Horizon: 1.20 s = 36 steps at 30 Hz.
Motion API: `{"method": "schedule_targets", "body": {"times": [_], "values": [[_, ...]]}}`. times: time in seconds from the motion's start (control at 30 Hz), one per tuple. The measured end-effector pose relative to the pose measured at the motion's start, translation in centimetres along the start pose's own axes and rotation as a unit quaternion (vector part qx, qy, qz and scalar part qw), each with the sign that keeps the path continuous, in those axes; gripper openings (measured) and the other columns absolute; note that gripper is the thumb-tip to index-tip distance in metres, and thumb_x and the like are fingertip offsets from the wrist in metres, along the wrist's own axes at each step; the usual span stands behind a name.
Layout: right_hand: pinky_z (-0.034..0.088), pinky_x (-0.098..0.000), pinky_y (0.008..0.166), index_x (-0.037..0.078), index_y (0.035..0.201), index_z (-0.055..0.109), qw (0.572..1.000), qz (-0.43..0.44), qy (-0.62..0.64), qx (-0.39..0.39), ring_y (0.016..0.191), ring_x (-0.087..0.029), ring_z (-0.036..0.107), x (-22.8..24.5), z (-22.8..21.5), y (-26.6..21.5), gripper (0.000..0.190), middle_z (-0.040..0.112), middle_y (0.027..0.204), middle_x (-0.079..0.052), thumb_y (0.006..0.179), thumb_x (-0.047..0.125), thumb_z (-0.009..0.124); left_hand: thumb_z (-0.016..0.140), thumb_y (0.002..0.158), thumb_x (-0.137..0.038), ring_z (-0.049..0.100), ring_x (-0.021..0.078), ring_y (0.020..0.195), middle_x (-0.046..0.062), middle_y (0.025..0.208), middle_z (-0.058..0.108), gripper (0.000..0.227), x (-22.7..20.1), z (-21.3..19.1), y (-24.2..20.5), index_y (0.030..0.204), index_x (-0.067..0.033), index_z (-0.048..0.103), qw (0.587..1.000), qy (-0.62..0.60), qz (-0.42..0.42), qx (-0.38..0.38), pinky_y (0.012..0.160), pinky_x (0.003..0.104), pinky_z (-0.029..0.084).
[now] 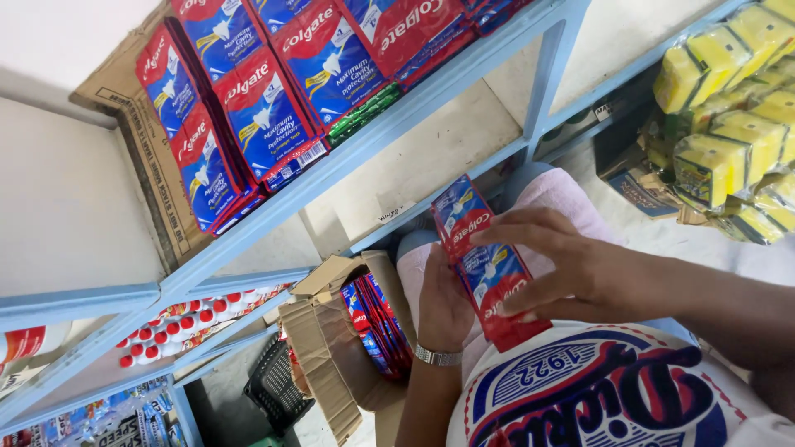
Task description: The person takes boxes of toothpaste from a cardboard box on the floor and places them onto a blue metal shelf. They handle the boxes one by one, arranging them in neat rows on the shelf.
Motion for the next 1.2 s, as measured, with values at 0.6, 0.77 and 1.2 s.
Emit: {"method": "schedule_targets", "body": {"times": [0.6,0.77,1.2], "values": [[0.038,-0.0474,0.112,0.021,0.131,0.074,0.986,0.114,0.097,0.068,0.145,-0.042,0.035,-3.1,6.3,-1.2,0.040,0.020,0.166,-0.024,0.092,0.019,0.080,0.053,0.099,-0.024,0.071,0.0224,0.100,0.011,0.114,0.073,0.040,-3.6,3.4,-3.1,0.134,-0.0047,0.057,0.964,0.069,0.237,-0.098,0.089,0.039,0.058],[0.051,-0.0384,0.103,0.018,0.130,0.068,0.964,0.195,0.122,0.136,0.125,-0.026,0.056,-2.7,6.5,0.5,0.039,0.053,0.144,-0.010,0.091,0.012,0.067,0.048,0.097,-0.021,0.068,0.0240,0.104,0.011,0.120,0.068,0.050,-4.0,4.8,-5.1,0.146,-0.0090,0.044,0.941,0.076,0.320,-0.078,0.092,0.042,0.056],[0.051,-0.0411,0.100,0.012,0.135,0.061,0.982,0.123,0.117,0.078,0.125,-0.030,0.058,-2.5,7.5,4.2,0.040,0.065,0.135,-0.012,0.095,0.011,0.065,0.043,0.110,-0.015,0.049,0.0262,0.140,0.017,0.166,0.034,0.050,-10.4,1.8,-9.5,0.156,0.0027,0.033,0.596,0.477,0.606,-0.223,0.116,0.041,0.040]]}}
Point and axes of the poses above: each hand's wrist, its own y-axis towards the middle knuckle, its own z-axis out of the palm, x = y × z, the point moved 4 cm from there along y, towards the middle knuckle
